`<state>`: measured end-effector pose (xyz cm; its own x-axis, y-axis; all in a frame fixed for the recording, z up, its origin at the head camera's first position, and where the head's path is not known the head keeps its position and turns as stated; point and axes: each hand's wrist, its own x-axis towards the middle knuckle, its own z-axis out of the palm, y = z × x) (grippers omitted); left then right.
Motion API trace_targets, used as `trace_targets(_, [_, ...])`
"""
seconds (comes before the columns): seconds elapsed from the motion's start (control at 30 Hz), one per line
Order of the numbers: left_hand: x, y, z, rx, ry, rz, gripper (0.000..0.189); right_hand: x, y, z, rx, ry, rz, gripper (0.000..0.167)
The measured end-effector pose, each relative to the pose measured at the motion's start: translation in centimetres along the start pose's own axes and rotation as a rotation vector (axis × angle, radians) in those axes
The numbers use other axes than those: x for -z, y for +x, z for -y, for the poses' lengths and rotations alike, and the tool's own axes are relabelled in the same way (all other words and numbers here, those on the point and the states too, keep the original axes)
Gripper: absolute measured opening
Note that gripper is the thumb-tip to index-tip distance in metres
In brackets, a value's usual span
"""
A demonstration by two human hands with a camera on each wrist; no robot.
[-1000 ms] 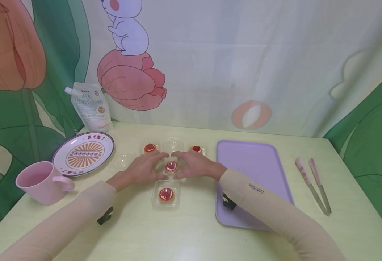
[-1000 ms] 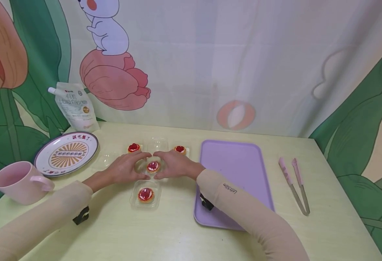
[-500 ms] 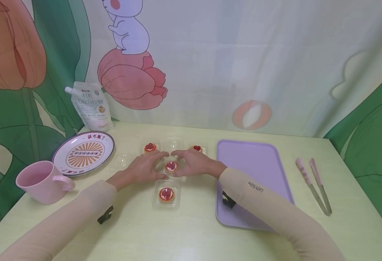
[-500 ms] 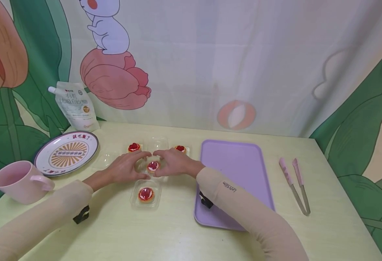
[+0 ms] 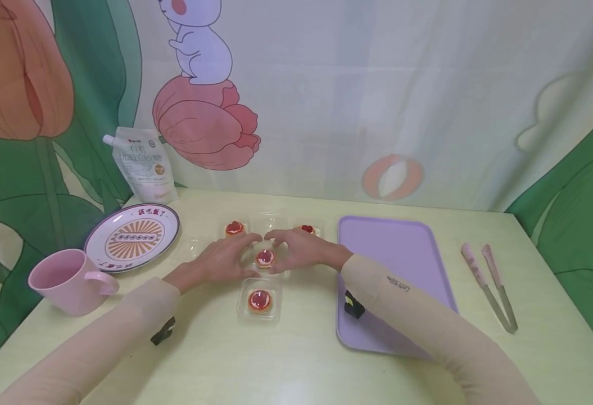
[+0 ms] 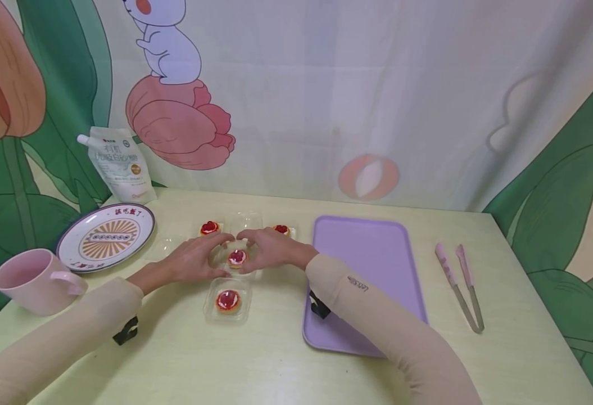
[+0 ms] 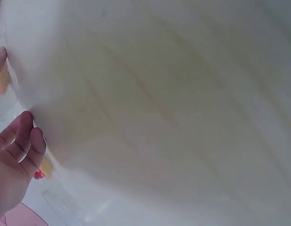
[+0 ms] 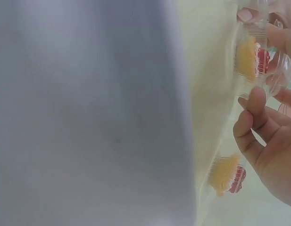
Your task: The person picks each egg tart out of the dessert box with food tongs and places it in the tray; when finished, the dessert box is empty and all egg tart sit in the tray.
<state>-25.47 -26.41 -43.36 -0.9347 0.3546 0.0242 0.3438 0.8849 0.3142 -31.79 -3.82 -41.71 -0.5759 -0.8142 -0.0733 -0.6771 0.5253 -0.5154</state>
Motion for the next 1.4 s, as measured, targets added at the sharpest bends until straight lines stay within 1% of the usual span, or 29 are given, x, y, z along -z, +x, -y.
trace_targets(0.17, [0.4, -0.1, 0.2, -0.010, -0.015, 0.022, 0.078, 0.3, 0.0, 0.1, 0.004, -0.009, 0.006, 0.078])
trace_targets(0.37, [0.6, 0.0, 0.6, -0.031, -0.037, 0.035, 0.086, 0.8, -0.2, 0.4, 0.003, -0.014, -0.015, 0.077])
trace_targets(0.53, [1.0, -0.1, 0.6, -0.034, -0.062, 0.028, 0.089, 1.3, -0.6, 0.9, 0.020, -0.003, -0.035, 0.075])
trace_targets(0.63, [1.3, -0.3, 0.4, -0.036, -0.084, 0.021, 0.090, 1.6, -0.7, 1.1, 0.015, -0.011, -0.043, 0.075])
trace_targets(0.83, [2.4, -0.6, 0.1, -0.055, -0.119, -0.029, 0.084, 2.3, -1.1, 1.2, 0.025, 0.008, -0.068, 0.075])
trace_targets(0.9, [2.9, -0.7, -0.1, -0.054, -0.142, -0.059, 0.080, 2.7, -1.2, 1.1, 0.020, 0.023, -0.078, 0.076])
trace_targets(0.97, [3.6, -0.8, -0.5, -0.064, -0.166, -0.109, 0.074, 3.1, -1.4, 1.0, 0.000, 0.060, -0.089, 0.077])
trace_targets(1.0, [3.9, -0.8, -0.8, -0.069, -0.182, -0.138, 0.071, 3.3, -1.5, 1.0, -0.010, 0.090, -0.092, 0.076])
trace_targets(1.07, [4.4, -0.8, -1.3, -0.098, -0.199, -0.210, 0.066, 3.8, -1.7, 0.9, -0.033, 0.186, -0.088, 0.075])
trace_targets(1.23, [5.0, -0.4, -2.7, -0.217, -0.221, -0.373, 0.059, 4.6, -2.4, 1.0, -0.065, 0.421, -0.060, 0.070])
trace_targets(1.4, [4.7, 0.1, -3.8, -0.335, -0.179, -0.519, 0.056, 5.2, -3.0, 1.0, -0.053, 0.544, -0.062, 0.063])
